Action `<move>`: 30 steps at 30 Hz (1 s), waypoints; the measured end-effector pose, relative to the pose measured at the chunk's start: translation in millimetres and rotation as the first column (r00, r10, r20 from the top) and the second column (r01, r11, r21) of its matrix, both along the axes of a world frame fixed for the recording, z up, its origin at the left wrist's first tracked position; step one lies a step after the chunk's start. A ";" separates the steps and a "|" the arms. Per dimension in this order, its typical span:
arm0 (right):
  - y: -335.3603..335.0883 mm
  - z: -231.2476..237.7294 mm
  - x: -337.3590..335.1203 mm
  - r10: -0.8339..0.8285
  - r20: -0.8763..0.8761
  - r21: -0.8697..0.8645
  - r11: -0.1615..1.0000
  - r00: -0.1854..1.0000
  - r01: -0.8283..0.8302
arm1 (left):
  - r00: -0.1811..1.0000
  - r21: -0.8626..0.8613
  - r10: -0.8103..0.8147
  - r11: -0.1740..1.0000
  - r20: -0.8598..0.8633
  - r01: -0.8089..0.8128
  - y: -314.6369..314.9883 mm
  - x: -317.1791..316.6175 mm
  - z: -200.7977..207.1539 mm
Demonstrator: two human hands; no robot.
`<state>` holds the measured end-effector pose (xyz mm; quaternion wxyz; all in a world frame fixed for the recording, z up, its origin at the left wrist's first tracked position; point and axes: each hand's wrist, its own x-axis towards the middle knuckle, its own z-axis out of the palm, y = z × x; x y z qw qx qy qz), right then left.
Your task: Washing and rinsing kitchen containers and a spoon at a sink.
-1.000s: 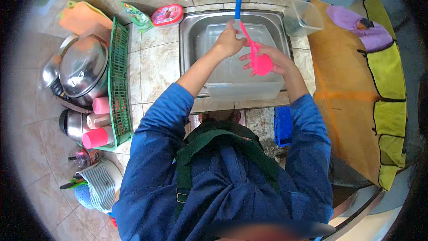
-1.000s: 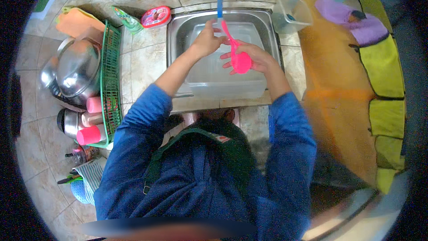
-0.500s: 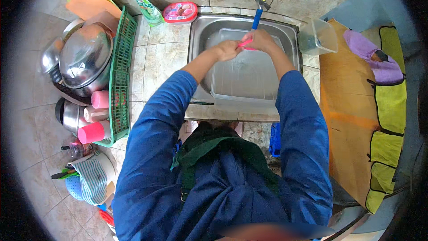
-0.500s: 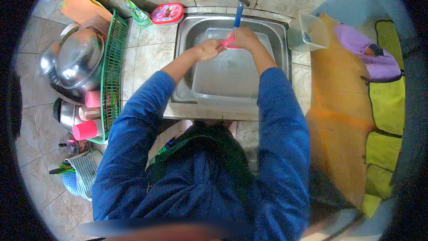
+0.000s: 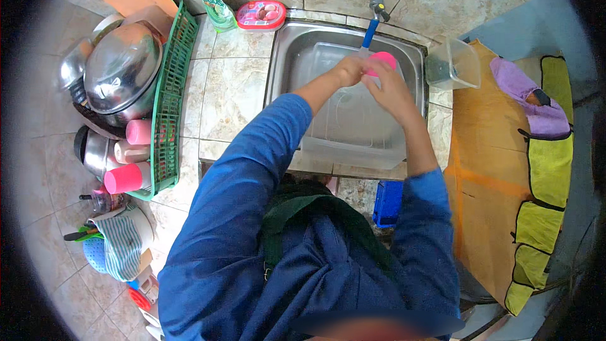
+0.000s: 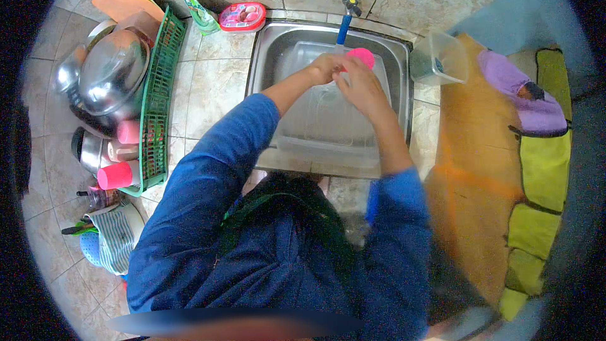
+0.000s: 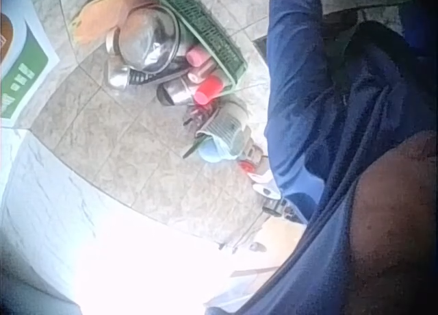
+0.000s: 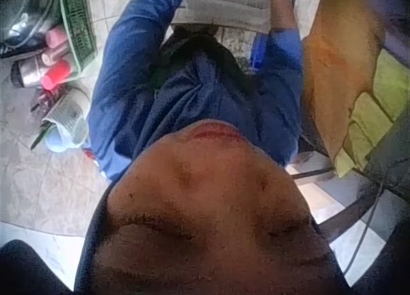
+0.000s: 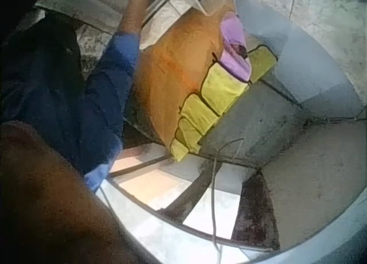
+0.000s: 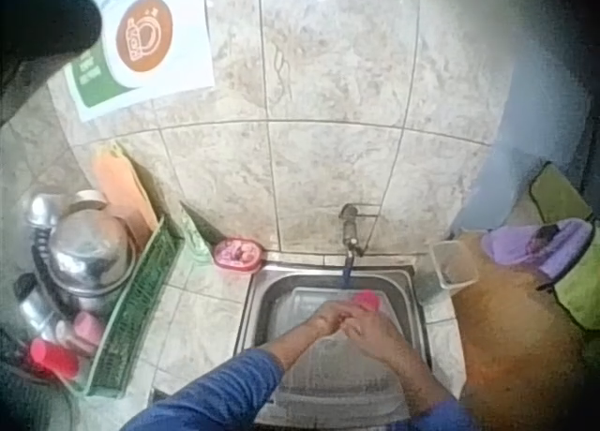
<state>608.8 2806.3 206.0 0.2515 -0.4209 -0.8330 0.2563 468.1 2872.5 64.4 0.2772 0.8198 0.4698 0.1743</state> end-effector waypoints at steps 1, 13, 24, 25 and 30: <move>-23.1 14.0 5.1 0.037 0.121 -0.134 0.991 0.992 -0.021 | 0.995 -0.055 0.056 0.997 -0.084 -0.060 -0.1 4.0 -2.0; -190.5 58.3 29.2 0.210 0.346 -0.166 0.973 0.915 -0.160 | 0.892 0.425 0.218 0.905 -0.396 -0.032 -157.6 -40.2 116.9; -142.0 104.5 68.2 0.229 0.113 -0.045 0.973 0.967 -0.226 | 0.468 0.296 0.794 0.373 0.389 -0.879 -482.4 -214.3 315.2; -140.0 103.8 68.9 0.223 0.119 -0.105 0.972 0.967 -0.211 | 0.331 0.291 0.888 0.240 0.319 -0.926 -531.1 -228.7 336.3; -142.4 75.8 78.7 0.138 0.088 -0.138 0.982 0.986 -0.125 | -0.174 0.542 0.981 -0.195 0.091 -0.818 -738.0 -346.5 368.9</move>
